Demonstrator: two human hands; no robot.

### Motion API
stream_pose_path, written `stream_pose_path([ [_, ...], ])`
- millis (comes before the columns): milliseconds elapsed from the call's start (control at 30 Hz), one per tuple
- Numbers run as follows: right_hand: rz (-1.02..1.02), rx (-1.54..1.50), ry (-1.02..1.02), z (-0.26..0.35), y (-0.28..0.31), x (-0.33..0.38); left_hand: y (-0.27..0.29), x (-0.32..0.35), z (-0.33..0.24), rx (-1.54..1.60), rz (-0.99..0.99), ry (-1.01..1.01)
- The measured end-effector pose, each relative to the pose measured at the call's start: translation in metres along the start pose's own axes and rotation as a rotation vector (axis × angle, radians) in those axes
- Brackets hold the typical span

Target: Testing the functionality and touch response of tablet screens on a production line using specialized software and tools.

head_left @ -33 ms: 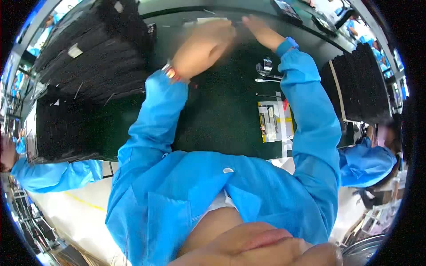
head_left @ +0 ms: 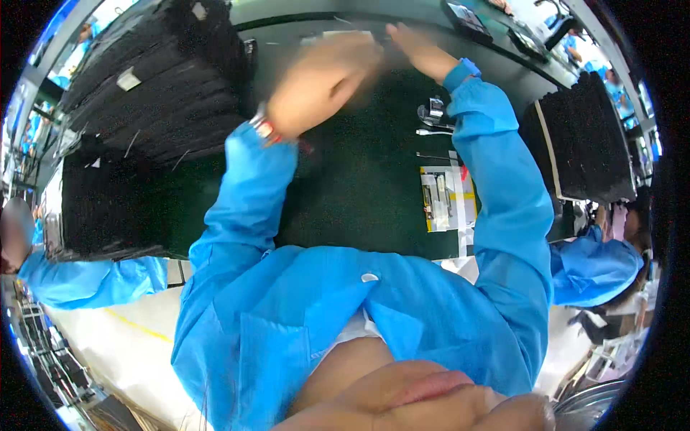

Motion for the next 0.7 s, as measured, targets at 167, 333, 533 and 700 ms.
stream_pose_path([
  [167,0.070,-0.675,0.000,0.109,-0.005,-0.045,0.150,-0.017,-0.017,-0.506,-0.249,0.022],
  [333,0.164,-0.833,-0.088,0.227,0.018,-0.077,0.289,-0.006,0.039,-0.985,-0.486,0.264],
  [533,0.002,-0.930,0.019,0.284,-0.017,-0.138,0.381,0.060,0.181,-1.178,0.076,0.550],
  [700,-0.377,-0.452,0.072,0.277,-0.057,-0.198,0.377,0.054,0.203,-0.828,-0.200,0.841],
])
Point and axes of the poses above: each hand's wrist, its own x-axis away from the middle knuckle, its own y-axis out of the back of the hand, z = x × y, the point moved 5 cm from there along -x, towards the middle knuckle, and after that the axes turned 10 degrees about -z, right-handed, at the moved point
